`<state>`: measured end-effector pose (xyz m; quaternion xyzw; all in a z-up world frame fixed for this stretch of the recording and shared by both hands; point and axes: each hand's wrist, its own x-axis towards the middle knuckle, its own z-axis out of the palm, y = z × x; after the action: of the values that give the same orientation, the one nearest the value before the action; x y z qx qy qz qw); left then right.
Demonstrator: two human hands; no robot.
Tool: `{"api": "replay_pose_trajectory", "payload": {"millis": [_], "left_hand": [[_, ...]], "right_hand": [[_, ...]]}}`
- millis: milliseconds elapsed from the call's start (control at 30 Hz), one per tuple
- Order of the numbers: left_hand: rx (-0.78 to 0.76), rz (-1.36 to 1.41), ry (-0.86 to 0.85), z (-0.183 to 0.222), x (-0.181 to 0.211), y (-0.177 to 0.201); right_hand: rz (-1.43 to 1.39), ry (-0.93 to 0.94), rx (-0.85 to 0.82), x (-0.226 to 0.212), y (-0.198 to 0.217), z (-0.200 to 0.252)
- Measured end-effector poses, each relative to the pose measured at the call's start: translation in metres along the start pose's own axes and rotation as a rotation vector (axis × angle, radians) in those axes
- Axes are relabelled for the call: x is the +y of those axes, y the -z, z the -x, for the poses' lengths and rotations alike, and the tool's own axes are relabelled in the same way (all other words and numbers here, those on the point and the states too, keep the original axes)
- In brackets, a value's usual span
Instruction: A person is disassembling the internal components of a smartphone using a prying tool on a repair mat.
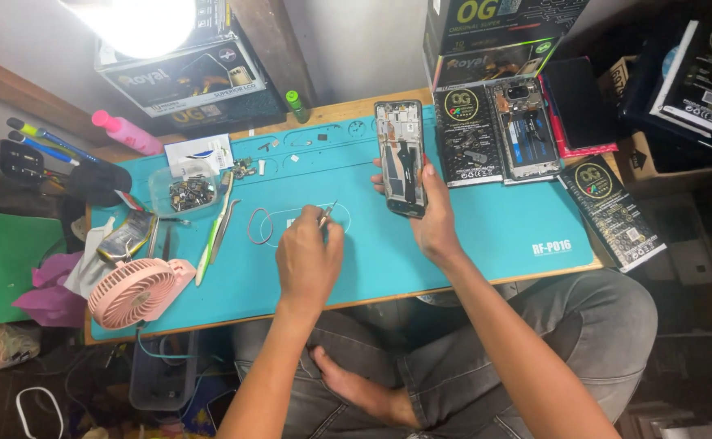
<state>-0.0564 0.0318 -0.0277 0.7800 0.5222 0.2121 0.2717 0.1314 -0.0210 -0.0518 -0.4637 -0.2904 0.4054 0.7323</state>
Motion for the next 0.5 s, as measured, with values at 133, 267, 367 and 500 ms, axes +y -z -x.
{"api": "replay_pose_trajectory", "payload": {"millis": [133, 267, 367, 500], "left_hand": [[0.007, 0.006, 0.003, 0.006, 0.004, 0.008], [0.127, 0.074, -0.100, 0.015, -0.001, 0.015], [0.197, 0.015, -0.178, 0.023, -0.006, 0.025], [0.269, -0.063, -0.265, 0.025, -0.012, 0.030]], "right_hand": [[0.015, 0.002, -0.012, -0.004, -0.005, 0.001], [0.214, 0.028, 0.030, -0.038, -0.040, 0.020], [0.440, 0.051, 0.111, -0.022, -0.025, 0.023], [0.614, 0.062, 0.179, -0.009, -0.013, 0.027]]}}
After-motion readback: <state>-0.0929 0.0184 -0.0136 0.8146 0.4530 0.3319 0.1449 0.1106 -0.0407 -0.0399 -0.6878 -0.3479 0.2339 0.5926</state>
